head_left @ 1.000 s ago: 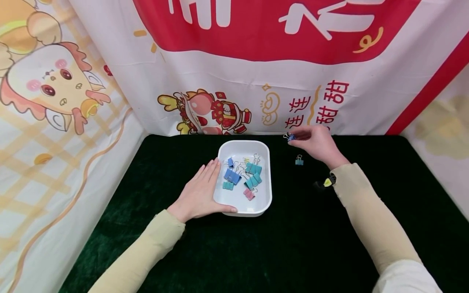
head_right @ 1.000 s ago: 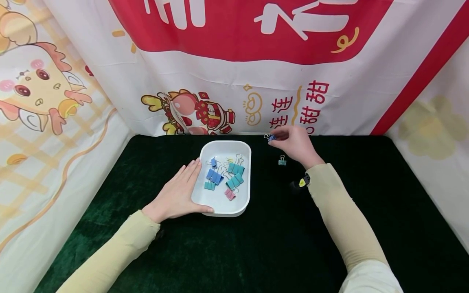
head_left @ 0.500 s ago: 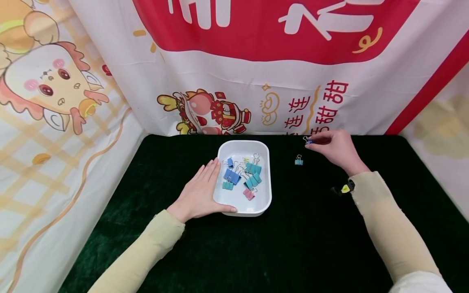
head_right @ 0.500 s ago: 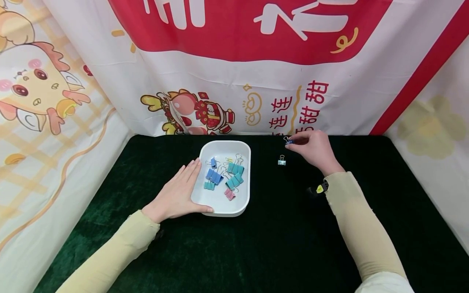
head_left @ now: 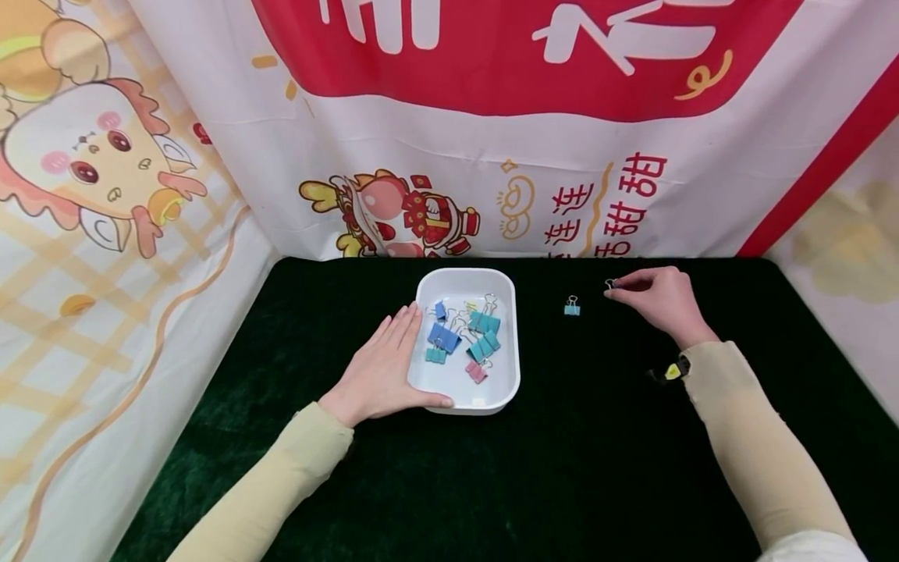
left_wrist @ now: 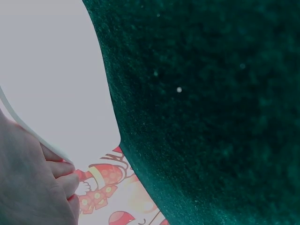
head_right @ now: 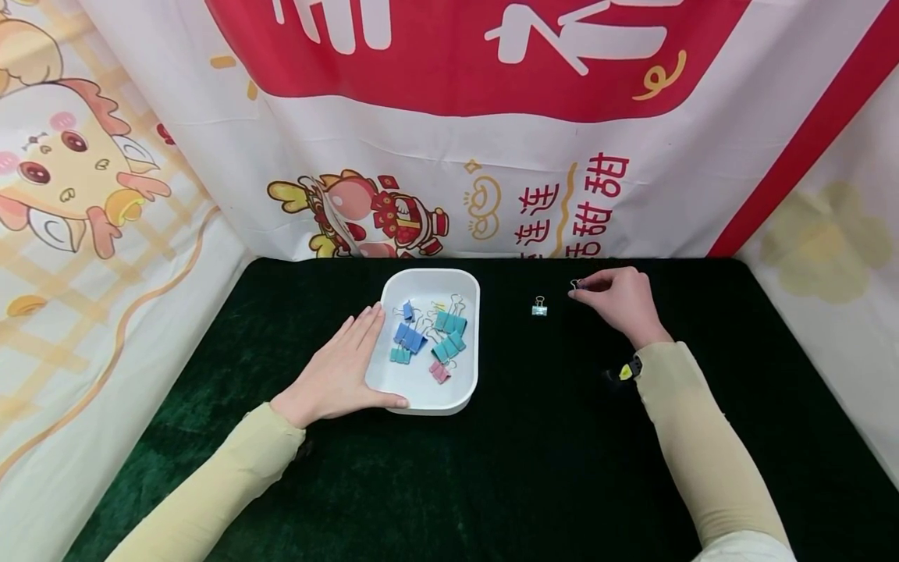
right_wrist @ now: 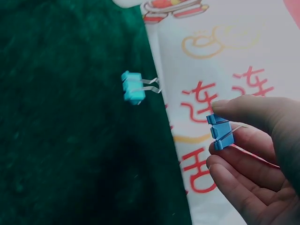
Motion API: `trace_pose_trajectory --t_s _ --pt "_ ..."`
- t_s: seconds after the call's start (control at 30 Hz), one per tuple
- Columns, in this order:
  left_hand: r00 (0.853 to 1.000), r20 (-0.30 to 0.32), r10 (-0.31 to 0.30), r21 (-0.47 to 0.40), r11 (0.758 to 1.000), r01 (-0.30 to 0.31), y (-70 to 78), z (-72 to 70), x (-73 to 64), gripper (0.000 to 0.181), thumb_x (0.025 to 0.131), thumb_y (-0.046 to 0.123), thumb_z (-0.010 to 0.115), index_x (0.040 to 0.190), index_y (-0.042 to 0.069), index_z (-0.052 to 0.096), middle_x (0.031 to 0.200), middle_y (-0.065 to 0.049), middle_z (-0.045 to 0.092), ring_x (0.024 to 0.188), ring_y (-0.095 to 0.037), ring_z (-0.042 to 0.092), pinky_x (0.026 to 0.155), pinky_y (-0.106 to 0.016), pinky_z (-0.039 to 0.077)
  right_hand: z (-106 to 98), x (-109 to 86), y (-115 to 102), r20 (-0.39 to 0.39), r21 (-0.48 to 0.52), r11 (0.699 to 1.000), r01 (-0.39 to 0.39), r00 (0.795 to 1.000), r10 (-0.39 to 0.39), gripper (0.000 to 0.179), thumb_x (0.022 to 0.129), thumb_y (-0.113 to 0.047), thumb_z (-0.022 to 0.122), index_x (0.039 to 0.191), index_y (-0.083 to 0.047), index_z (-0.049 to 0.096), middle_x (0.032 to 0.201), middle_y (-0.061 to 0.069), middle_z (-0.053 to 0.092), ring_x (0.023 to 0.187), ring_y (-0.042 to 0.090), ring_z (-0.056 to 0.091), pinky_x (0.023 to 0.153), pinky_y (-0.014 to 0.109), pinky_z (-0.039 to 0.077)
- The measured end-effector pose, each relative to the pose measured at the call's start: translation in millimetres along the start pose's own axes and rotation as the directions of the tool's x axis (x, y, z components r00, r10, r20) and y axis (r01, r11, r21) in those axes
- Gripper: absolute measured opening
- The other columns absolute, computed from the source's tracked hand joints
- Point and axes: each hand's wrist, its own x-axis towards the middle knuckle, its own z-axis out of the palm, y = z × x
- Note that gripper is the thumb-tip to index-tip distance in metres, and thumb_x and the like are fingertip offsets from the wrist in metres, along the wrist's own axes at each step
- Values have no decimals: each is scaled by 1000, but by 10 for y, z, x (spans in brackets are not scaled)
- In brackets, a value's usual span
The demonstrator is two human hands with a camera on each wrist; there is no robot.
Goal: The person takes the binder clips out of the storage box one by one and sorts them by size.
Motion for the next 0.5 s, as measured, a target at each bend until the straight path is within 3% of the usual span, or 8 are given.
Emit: trace_pose_trajectory --t_s 0.27,0.5 --pt "1000 -5 -1 6 1000 1 11 -9 -3 144 63 102 44 164 7 6 170 -6 1 155 -20 1 123 -39 3 110 33 236 68 -4 999 -43 997 43 40 88 -42 81 104 -6 80 102 10 76 91 26 69 75 40 56" --pt "1000 -7 5 -2 1000 -5 5 0 -2 142 65 100 48 164 7 5 170 -7 1 155 -20 1 123 -40 3 211 71 342 69 -22 998 -58 996 59 37 88 -38 81 101 -4 81 102 12 76 92 28 68 76 44 55"
